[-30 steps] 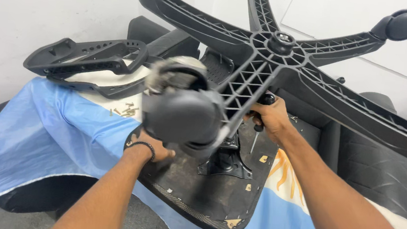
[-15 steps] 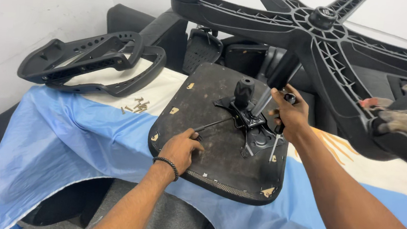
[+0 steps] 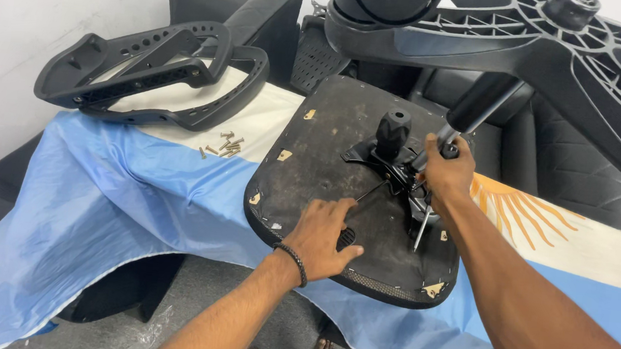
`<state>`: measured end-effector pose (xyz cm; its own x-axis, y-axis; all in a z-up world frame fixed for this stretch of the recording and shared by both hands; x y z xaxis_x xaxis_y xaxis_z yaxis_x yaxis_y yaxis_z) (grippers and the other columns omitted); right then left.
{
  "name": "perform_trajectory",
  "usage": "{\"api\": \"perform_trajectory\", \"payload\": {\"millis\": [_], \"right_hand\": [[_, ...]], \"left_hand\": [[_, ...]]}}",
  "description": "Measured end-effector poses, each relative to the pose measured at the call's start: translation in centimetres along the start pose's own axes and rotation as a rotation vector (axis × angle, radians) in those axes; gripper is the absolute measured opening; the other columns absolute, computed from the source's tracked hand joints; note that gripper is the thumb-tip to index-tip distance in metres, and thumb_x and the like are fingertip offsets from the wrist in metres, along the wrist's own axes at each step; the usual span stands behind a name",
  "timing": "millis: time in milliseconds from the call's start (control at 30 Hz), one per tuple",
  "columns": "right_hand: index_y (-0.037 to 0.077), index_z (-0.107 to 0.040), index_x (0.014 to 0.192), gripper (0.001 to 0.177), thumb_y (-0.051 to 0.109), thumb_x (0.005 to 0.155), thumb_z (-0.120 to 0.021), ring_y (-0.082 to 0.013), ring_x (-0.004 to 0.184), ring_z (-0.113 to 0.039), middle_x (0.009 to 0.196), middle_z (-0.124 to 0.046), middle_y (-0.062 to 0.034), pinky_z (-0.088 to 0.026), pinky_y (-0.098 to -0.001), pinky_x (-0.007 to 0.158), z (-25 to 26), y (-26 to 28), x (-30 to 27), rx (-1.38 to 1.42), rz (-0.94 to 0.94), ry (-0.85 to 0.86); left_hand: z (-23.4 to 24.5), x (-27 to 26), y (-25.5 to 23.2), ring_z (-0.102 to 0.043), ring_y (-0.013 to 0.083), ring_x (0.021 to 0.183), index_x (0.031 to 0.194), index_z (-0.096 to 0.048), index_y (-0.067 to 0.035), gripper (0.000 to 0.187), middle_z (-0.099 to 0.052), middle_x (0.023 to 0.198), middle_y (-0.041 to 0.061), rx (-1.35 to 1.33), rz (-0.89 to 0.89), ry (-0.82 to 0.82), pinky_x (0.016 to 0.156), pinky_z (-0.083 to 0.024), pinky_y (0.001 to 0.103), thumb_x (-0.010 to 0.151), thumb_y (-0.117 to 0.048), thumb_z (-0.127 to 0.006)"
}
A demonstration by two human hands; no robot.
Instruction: The person uses a screwdriver to fasten screws into the underside of an office chair seat. They then lift the chair base and align it with the seat, inserting the central gas lift mechanism to connect the two parts.
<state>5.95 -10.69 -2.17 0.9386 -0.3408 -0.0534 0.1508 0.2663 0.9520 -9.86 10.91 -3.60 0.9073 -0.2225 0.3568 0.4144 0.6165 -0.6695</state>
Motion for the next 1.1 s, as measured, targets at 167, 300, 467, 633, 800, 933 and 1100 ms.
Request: {"api": "perform_trajectory", "payload": {"millis": [167, 300, 467, 633, 800, 933, 1100], "right_hand": [[-0.002, -0.062, 0.112, 0.032, 0.025, 0.097, -0.07, -0.014, 0.058, -0.068, 0.087, -0.066, -0.0073, -0.057, -0.0255, 0.048, -0.3, 1.1, 1.8, -0.007, 0.121, 0.031], [0.004, -0.061, 0.115, 0.033, 0.028, 0.094, -0.07, -0.0157, 0.059, -0.07, 0.085, -0.067, -0.0042, -0.046, -0.0289, 0.043, -0.7, 0.5, 3.6, -0.054, 0.071, 0.068], [0.004, -0.06, 0.116, 0.033, 0.028, 0.095, -0.071, -0.0163, 0.061, -0.07, 0.086, -0.065, -0.0041, -0.043, -0.0246, 0.042, -2.8, 0.6, 6.3, 0.032, 0.105, 0.28], [0.003, -0.061, 0.124, 0.036, 0.022, 0.096, -0.073, -0.0133, 0.064, -0.063, 0.099, -0.065, -0.0081, -0.04, -0.0256, 0.043, -5.4, 1.6, 7.1, 0.165, 0.158, 0.569], [0.022, -0.058, 0.132, 0.037, 0.038, 0.098, -0.062, -0.0094, 0.067, -0.068, 0.103, -0.057, -0.0067, -0.041, -0.0236, 0.045, -6.7, 2.0, 7.4, 0.258, -0.087, 0.646], [0.025, -0.059, 0.129, 0.038, 0.043, 0.095, -0.063, -0.0089, 0.063, -0.067, 0.095, -0.062, -0.0003, -0.04, -0.0243, 0.043, -6.2, 2.3, 7.2, 0.023, -0.088, 0.532], [0.006, -0.063, 0.116, 0.046, 0.046, 0.095, -0.071, -0.0164, 0.056, -0.064, 0.075, -0.062, -0.0042, -0.041, -0.0308, 0.045, -5.5, 3.0, 6.3, -0.178, 0.004, 0.276]], "left_hand": [[-2.1, 3.9, 3.4, -0.062, 0.0361, 0.109, 0.122, -0.067, 0.003, 0.066, -0.059, 0.116, 0.018, -0.008, 0.296, 0.217, 0.096, -0.052, 0.045, 0.074, -0.039, -0.085], [-3.3, 5.2, 3.4, -0.06, 0.0372, 0.113, 0.117, -0.068, 0.004, 0.072, -0.054, 0.125, 0.02, 0.023, 0.392, 0.256, 0.096, -0.052, 0.043, 0.064, -0.039, -0.091], [-5.4, 5.5, 2.7, -0.069, 0.0362, 0.114, 0.116, -0.074, 0.002, 0.066, -0.072, 0.117, 0.023, -0.024, 0.45, 0.372, 0.101, -0.054, 0.041, 0.069, -0.044, -0.085], [-8.8, 5.8, 1.0, -0.059, 0.0404, 0.12, 0.128, -0.062, 0.005, 0.071, -0.06, 0.128, 0.023, -0.015, 0.383, 0.286, 0.102, -0.05, 0.043, 0.068, -0.023, -0.086], [-14.3, 6.6, -1.3, -0.053, 0.0387, 0.131, 0.142, -0.048, 0.007, 0.077, -0.048, 0.144, 0.027, -0.257, 0.287, 0.297, 0.11, -0.047, 0.038, 0.068, -0.001, -0.068], [-17.5, 7.5, -3.2, -0.029, 0.0391, 0.149, 0.154, -0.014, 0.011, 0.096, -0.023, 0.159, 0.033, -0.319, 0.228, 0.412, 0.12, -0.031, 0.04, 0.072, 0.005, -0.064], [-17.0, 7.5, -1.1, -0.044, 0.0388, 0.138, 0.16, -0.021, -0.012, 0.094, -0.046, 0.152, 0.019, -0.221, 0.312, 0.597, 0.115, -0.036, 0.041, 0.076, 0.004, -0.058]]}}
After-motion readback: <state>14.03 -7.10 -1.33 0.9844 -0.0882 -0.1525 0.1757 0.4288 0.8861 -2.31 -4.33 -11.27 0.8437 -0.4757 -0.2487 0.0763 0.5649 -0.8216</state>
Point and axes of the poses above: each hand's wrist, its own x-axis towards the middle knuckle, its own z-axis out of the back of the hand, y = z × x, the point moved 8 cm from there along x, towards the middle knuckle
